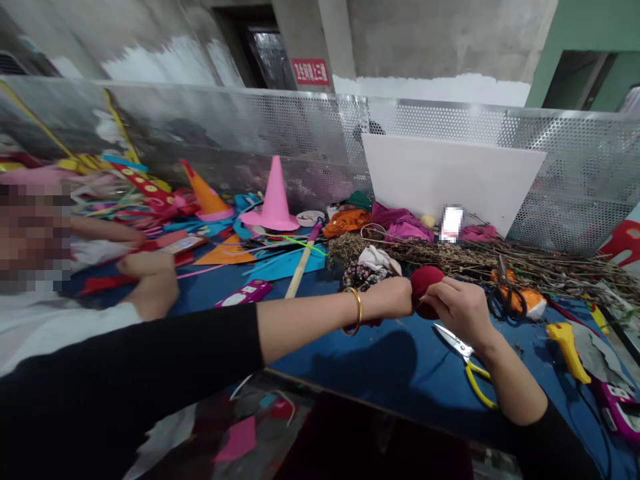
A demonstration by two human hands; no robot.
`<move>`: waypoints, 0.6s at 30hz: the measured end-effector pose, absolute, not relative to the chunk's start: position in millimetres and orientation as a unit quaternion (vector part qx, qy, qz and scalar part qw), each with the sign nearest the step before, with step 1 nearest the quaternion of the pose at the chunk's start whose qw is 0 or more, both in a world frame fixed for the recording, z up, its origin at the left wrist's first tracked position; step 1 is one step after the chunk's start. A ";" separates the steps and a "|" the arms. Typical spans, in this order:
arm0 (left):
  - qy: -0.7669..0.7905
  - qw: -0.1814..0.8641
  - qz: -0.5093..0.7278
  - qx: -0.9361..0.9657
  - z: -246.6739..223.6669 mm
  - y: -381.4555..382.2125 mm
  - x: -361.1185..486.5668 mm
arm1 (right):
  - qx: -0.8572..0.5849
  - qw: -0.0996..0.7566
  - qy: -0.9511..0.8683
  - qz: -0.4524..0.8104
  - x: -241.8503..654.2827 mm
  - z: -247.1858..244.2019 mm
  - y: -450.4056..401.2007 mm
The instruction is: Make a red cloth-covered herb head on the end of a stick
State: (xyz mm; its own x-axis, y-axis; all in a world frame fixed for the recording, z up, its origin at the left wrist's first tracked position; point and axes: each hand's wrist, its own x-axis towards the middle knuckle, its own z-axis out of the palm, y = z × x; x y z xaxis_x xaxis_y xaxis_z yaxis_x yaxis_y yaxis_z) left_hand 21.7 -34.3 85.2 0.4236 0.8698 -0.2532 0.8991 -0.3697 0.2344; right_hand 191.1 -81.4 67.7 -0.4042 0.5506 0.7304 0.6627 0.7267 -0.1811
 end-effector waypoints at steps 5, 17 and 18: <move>0.476 0.107 -0.127 0.863 87.1 -54.4 25.7 | -0.378 0.447 -0.798 0.140 198.7 62.9 -64.7; 0.380 0.100 -0.064 0.917 105.8 -67.8 15.2 | -0.347 0.505 -0.515 0.600 187.8 34.8 -33.4; 0.378 0.115 -0.044 0.918 106.6 -65.7 13.9 | -0.349 0.507 -0.488 0.618 185.5 31.5 -33.2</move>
State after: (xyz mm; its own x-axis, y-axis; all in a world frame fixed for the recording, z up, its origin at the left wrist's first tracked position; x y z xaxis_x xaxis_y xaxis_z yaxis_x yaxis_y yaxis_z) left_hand 13.9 -65.7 106.6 0.7103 0.6836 -0.1677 0.7039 -0.6879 0.1770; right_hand 185.5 -33.2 31.5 -0.2411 0.9684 0.0636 -0.2857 -0.0082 -0.9583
